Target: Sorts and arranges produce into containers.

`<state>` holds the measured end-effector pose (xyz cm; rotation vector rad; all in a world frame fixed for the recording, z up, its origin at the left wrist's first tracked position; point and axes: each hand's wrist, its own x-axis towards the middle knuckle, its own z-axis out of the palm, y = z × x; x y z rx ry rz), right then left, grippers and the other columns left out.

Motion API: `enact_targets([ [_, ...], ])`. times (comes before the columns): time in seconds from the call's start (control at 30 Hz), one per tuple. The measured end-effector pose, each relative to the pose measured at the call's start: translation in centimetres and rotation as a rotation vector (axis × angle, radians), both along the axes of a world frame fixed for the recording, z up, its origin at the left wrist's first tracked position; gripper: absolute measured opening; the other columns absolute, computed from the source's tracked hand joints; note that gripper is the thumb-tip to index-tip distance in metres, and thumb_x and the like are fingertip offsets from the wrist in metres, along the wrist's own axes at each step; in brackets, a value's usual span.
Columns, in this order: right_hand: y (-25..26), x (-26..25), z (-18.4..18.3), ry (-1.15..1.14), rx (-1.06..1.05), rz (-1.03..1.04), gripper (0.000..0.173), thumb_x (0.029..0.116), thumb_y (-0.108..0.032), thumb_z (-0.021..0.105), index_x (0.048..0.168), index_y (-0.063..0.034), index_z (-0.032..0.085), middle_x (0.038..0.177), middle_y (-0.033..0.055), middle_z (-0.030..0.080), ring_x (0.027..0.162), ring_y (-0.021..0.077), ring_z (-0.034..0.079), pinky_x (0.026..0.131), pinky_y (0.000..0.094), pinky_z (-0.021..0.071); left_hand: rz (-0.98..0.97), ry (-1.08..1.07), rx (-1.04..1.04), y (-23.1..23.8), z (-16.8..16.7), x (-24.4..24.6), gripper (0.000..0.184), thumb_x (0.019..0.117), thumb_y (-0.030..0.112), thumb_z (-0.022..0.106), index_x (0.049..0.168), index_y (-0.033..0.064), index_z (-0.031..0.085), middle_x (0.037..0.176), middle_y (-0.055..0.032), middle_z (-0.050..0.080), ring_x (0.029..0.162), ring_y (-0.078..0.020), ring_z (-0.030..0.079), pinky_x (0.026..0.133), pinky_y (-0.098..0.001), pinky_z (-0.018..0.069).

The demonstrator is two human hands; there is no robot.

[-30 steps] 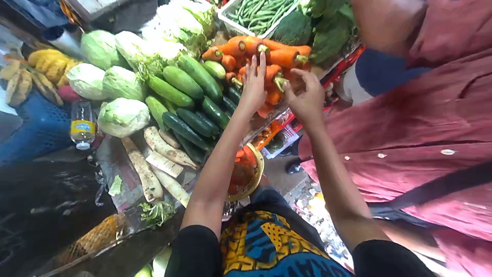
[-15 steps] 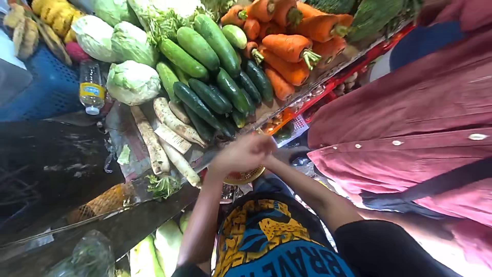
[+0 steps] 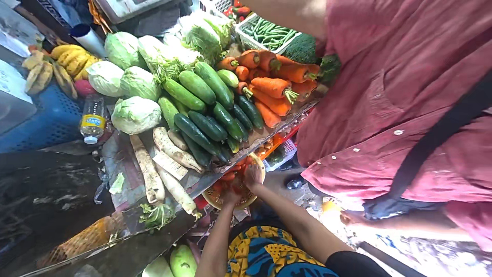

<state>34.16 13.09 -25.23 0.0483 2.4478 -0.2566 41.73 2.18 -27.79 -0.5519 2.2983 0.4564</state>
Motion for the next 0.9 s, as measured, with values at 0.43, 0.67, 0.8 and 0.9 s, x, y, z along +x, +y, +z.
enact_targets([
  [0.43,-0.8,-1.7,-1.7,0.189,-0.214,0.475,0.077,0.0837,-0.018,0.072,0.155,-0.0088,0.044,0.163,0.0216,0.035,0.152,0.0403,0.03,0.12,0.0602,0.028,-0.106,-0.46,0.092,1.5,4.5,-1.0,0.052,0.1001,0.039,0.057,0.126,-0.0048,0.065,0.138,-0.0246,0.06,0.133,-0.039,0.054,0.108,-0.0604,0.0416],
  [0.67,-1.9,-4.0,-1.5,0.021,-0.235,0.448,0.074,0.0832,-0.013,0.077,0.149,0.0032,0.047,0.157,0.0248,0.042,0.148,0.0416,0.037,0.119,0.0609,0.0306,-0.147,-0.229,0.162,-1.1,6.5,-2.7,0.084,0.0772,0.036,0.083,0.147,0.0018,0.05,0.147,-0.0266,0.05,0.132,-0.0418,0.053,0.104,-0.0621,0.0458],
  [0.8,-2.2,-3.7,-3.0,0.01,-0.327,0.358,0.081,0.0832,-0.027,0.079,0.15,0.0046,0.045,0.158,0.0286,0.038,0.148,0.0439,0.035,0.119,0.0593,0.0335,-0.117,-0.146,0.277,-2.7,8.3,-2.1,0.1,0.0764,0.033,0.085,0.158,0.0087,0.034,0.157,-0.0241,0.038,0.14,-0.0399,0.045,0.11,-0.0592,0.0421],
  [0.9,-2.2,-3.7,-3.9,0.036,-0.286,0.424,0.093,0.075,-0.027,0.084,0.151,0.0047,0.042,0.159,0.0278,0.037,0.149,0.0433,0.034,0.12,0.0616,0.0279,-0.064,-0.135,0.321,-3.1,7.7,-1.0,0.098,0.077,0.033,0.084,0.158,0.0081,0.034,0.157,-0.0226,0.04,0.141,-0.0378,0.045,0.113,-0.0575,0.0403],
])
